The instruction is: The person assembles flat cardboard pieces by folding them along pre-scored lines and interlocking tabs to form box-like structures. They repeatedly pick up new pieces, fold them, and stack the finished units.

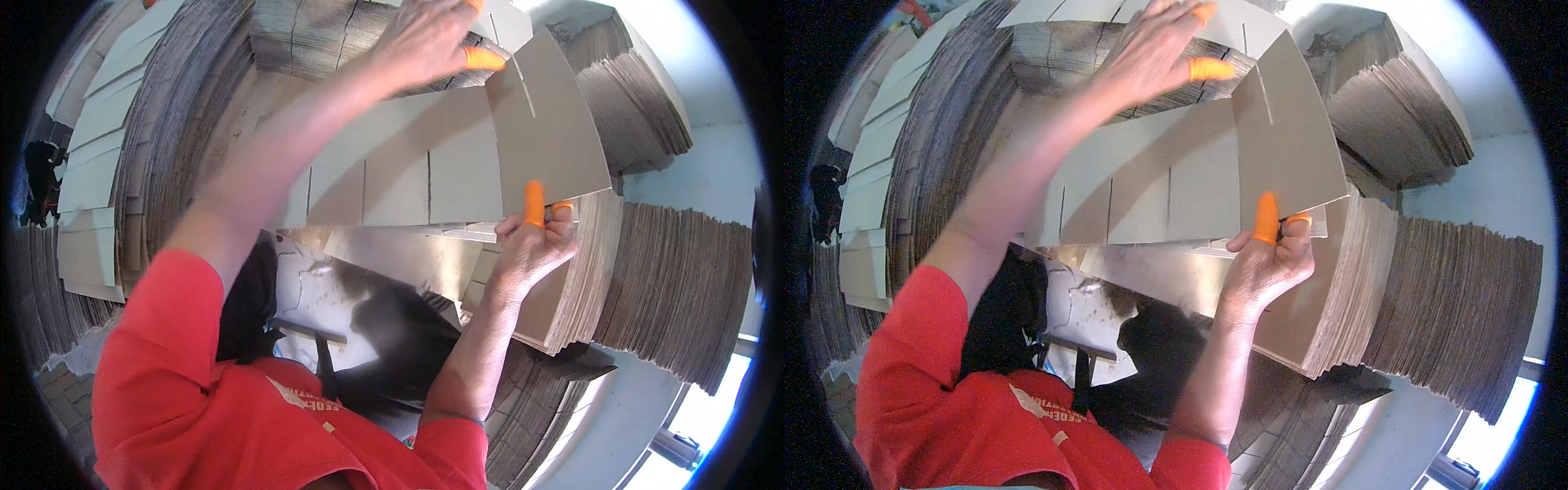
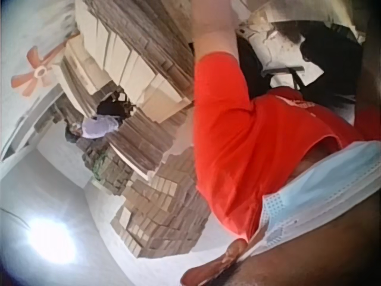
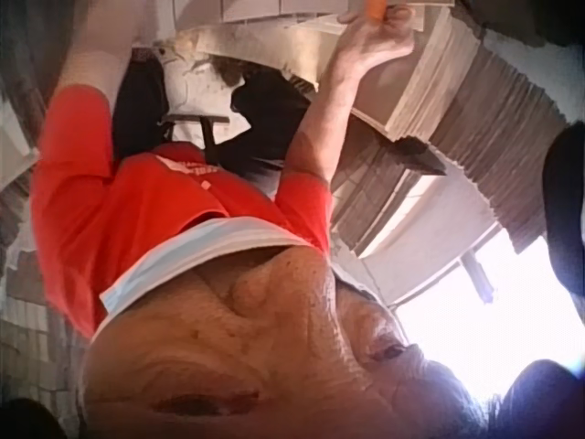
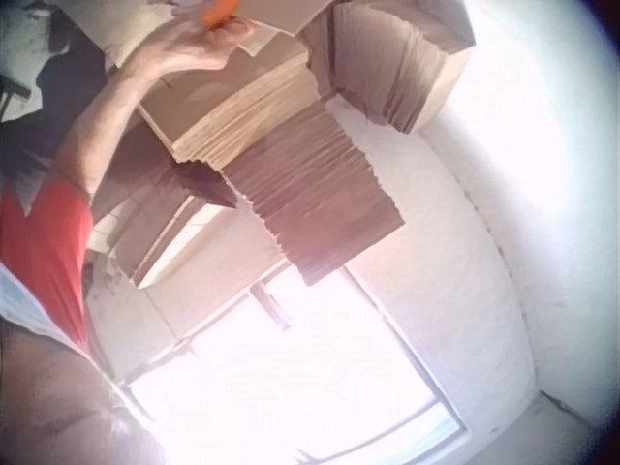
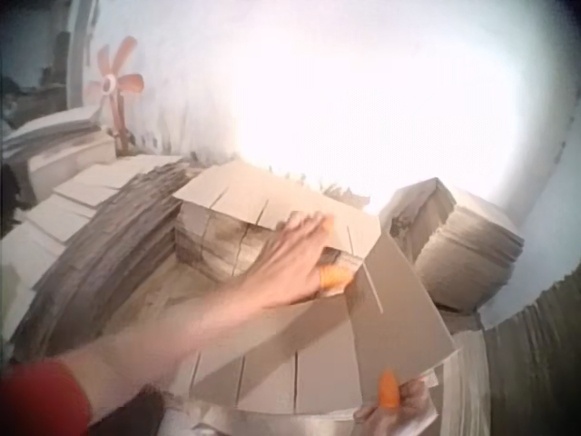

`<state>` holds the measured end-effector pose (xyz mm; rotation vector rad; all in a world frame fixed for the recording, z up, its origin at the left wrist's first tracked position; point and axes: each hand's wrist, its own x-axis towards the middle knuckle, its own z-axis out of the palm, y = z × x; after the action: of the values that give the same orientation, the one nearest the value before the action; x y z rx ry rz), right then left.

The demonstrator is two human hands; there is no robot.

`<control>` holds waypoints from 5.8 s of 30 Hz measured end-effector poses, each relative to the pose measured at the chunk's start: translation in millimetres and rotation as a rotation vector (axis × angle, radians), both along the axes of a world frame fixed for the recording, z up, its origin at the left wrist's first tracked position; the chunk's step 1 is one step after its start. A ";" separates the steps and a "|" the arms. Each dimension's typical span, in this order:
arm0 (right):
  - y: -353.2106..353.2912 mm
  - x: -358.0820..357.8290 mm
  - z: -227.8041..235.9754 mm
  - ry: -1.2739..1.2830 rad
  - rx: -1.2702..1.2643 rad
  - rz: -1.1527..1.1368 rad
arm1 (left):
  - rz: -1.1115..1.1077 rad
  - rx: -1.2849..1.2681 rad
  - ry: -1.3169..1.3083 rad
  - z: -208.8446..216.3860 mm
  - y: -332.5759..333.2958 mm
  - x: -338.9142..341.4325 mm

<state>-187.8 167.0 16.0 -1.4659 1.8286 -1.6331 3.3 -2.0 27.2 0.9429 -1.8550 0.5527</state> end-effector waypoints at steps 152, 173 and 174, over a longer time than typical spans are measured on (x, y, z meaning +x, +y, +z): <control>91.0 -50.0 65.0 0.599 0.168 0.437 | -0.011 0.730 -0.150 -58.2 109.6 67.6; 67.1 -52.0 36.3 0.732 0.281 0.636 | 0.169 0.975 -0.117 -44.2 59.5 80.5; 68.4 -46.3 34.0 0.718 0.339 0.628 | 0.185 0.976 -0.140 -46.7 56.2 81.4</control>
<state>-234.1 235.5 50.1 -2.3054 1.5497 -0.4996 84.7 54.2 -19.5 1.7434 -2.1898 -0.2526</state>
